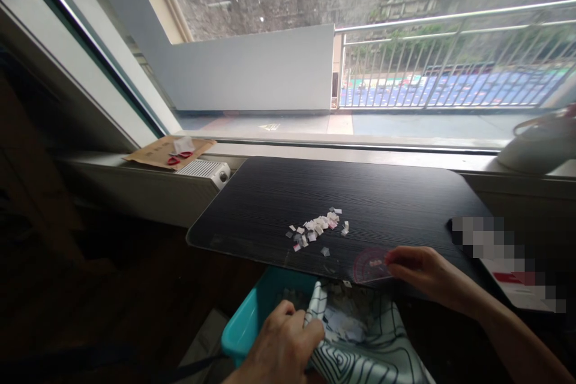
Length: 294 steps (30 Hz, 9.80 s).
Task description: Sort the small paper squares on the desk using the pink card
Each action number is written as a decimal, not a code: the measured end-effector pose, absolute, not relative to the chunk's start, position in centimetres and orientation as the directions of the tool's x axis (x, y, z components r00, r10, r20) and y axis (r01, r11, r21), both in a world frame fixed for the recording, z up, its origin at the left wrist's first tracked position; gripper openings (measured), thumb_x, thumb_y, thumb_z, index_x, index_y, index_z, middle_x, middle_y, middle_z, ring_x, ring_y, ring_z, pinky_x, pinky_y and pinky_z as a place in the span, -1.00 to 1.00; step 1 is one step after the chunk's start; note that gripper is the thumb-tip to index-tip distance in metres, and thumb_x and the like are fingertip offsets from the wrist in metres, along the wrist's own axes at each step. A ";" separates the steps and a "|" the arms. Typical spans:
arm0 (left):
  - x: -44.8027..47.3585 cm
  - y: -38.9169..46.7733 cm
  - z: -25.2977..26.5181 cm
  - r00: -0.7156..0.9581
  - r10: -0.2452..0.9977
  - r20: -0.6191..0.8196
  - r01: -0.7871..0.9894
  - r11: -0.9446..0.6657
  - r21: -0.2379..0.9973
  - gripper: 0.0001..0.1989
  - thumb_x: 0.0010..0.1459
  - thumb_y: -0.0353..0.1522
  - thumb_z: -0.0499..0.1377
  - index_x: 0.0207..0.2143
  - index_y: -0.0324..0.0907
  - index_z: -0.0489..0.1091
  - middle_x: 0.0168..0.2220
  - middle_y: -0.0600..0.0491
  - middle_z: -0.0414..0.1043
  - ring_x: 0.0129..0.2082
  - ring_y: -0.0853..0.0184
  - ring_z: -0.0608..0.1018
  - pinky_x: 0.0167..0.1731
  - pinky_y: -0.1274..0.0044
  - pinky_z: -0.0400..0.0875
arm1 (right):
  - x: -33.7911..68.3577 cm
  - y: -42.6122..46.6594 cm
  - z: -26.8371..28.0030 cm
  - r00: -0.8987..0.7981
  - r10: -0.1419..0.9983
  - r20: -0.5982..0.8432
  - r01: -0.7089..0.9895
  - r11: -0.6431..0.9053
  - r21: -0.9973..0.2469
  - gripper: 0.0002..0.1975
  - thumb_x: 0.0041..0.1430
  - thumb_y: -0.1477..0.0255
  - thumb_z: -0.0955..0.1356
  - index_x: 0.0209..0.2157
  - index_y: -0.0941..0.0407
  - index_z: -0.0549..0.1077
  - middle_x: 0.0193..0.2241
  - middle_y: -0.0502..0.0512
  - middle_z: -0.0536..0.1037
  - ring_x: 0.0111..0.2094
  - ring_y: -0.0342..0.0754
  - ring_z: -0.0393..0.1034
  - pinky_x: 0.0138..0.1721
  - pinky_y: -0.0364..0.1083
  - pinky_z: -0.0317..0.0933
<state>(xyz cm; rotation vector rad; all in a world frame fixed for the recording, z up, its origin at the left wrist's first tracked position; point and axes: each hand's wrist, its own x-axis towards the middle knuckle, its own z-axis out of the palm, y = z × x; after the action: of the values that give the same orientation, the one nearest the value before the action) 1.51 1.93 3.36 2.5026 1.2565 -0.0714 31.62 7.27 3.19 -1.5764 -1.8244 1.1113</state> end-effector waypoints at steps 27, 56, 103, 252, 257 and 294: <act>1.4 2.0 1.3 0.712 0.688 -0.143 0.703 -0.693 0.163 -0.69 0.02 -0.09 0.23 -0.38 -0.14 0.35 -0.45 0.06 0.41 -0.47 0.28 0.43 -0.29 0.44 0.26 | 25.7 13.4 2.0 -0.085 0.991 0.100 0.698 0.131 -0.704 -0.73 0.11 0.29 0.30 -0.32 0.10 0.59 -0.44 0.05 0.65 -0.41 -0.02 0.51 -0.36 -0.12 0.29; 1.2 2.1 2.6 0.730 0.657 -0.187 0.683 -0.710 0.172 -0.58 0.06 0.02 0.18 -0.30 -0.16 0.39 -0.42 0.01 0.47 -0.46 0.28 0.46 -0.24 0.44 0.28 | 21.6 13.5 3.5 -0.167 0.982 0.092 0.700 0.184 -0.689 -0.72 0.10 0.28 0.28 -0.34 0.10 0.59 -0.48 0.03 0.61 -0.47 -0.06 0.46 -0.44 -0.17 0.22; -5.8 0.6 3.5 0.461 0.871 -0.171 0.859 -0.390 0.331 -0.81 -0.04 -0.48 0.24 -0.32 -0.16 0.36 -0.32 0.05 0.39 -0.25 0.21 0.38 -0.07 0.32 0.24 | 21.9 9.4 4.1 -0.266 0.964 0.022 0.706 0.211 -0.676 -0.74 0.11 0.33 0.29 -0.41 0.13 0.60 -0.55 0.00 0.59 -0.52 -0.09 0.43 -0.48 -0.20 0.23; 0.4 2.1 -0.5 0.798 0.524 0.297 0.542 -0.840 0.024 -0.87 0.07 -0.42 0.16 -0.50 -0.13 0.25 -0.60 0.14 0.31 -0.62 0.35 0.31 -0.39 0.51 0.24 | 25.5 6.1 2.7 0.016 0.975 0.221 0.812 0.116 -0.572 -0.75 0.24 0.30 0.26 -0.26 0.06 0.56 -0.39 0.03 0.56 -0.37 -0.07 0.44 -0.31 -0.13 0.23; 1.2 2.6 -1.2 0.836 0.438 0.331 0.466 -0.885 -0.005 -0.87 0.01 -0.39 0.15 -0.52 -0.12 0.22 -0.63 0.13 0.29 -0.65 0.35 0.29 -0.44 0.49 0.22 | 23.3 8.1 4.0 -0.042 0.963 0.268 0.815 0.188 -0.548 -0.75 0.25 0.35 0.25 -0.30 0.08 0.56 -0.45 0.01 0.51 -0.41 -0.09 0.39 -0.36 -0.15 0.18; 2.4 3.1 -1.3 0.797 0.478 0.368 0.499 -0.866 0.045 -0.87 0.03 -0.49 -0.03 -0.51 -0.12 0.15 -0.64 0.13 0.15 -0.65 0.36 0.14 -0.43 0.51 0.15 | 27.4 9.6 2.3 0.059 0.963 0.264 0.782 0.120 -0.612 -0.75 0.22 0.36 0.26 -0.32 0.09 0.58 -0.44 0.05 0.54 -0.40 -0.07 0.41 -0.35 -0.14 0.22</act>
<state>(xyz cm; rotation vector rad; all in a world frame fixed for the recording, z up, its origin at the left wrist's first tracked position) 2.45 3.12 -1.35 3.0292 0.8240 0.5970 27.42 9.60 2.29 -1.6980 -1.7579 0.3591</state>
